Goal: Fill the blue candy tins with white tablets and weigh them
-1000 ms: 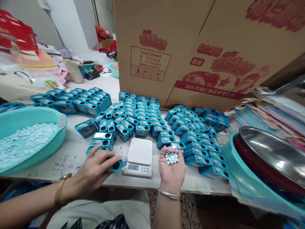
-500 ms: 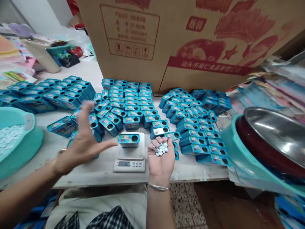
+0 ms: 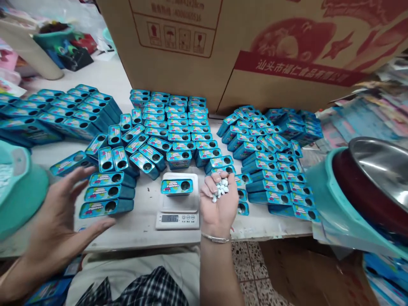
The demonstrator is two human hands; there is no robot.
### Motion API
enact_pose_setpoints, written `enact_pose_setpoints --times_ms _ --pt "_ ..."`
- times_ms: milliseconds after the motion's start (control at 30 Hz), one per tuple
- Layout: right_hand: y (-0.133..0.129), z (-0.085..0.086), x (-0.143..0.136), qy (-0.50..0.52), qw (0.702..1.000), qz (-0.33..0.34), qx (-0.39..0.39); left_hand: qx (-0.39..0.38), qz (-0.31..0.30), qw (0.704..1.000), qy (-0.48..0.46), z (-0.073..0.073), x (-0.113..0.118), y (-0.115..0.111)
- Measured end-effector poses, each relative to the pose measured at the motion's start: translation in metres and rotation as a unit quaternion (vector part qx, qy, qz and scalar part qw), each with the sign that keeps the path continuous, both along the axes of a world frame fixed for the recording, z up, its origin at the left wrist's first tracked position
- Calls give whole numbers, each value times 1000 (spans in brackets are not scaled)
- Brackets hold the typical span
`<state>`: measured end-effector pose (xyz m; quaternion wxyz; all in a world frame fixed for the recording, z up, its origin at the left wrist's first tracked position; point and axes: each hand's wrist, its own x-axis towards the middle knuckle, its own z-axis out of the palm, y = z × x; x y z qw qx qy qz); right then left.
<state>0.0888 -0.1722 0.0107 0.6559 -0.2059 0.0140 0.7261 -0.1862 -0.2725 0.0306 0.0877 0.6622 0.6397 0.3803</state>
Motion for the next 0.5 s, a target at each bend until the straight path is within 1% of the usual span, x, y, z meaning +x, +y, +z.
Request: enact_pose_setpoints --times_ms 67,167,300,400,500 --pt "2 0 -4 -7 1000 2 -1 -25 -52 998 2 2 13 7" --pt "5 2 -10 -23 1000 -6 -16 -32 -110 993 8 2 34 21" --pt "11 8 -19 -48 999 -1 -17 -51 -188 981 -13 -9 66 47" --pt "15 14 -28 -97 995 -13 -1 -60 -214 974 -33 -21 86 65" --pt "18 19 -35 -155 987 -36 18 -70 -216 972 -52 -31 99 76"
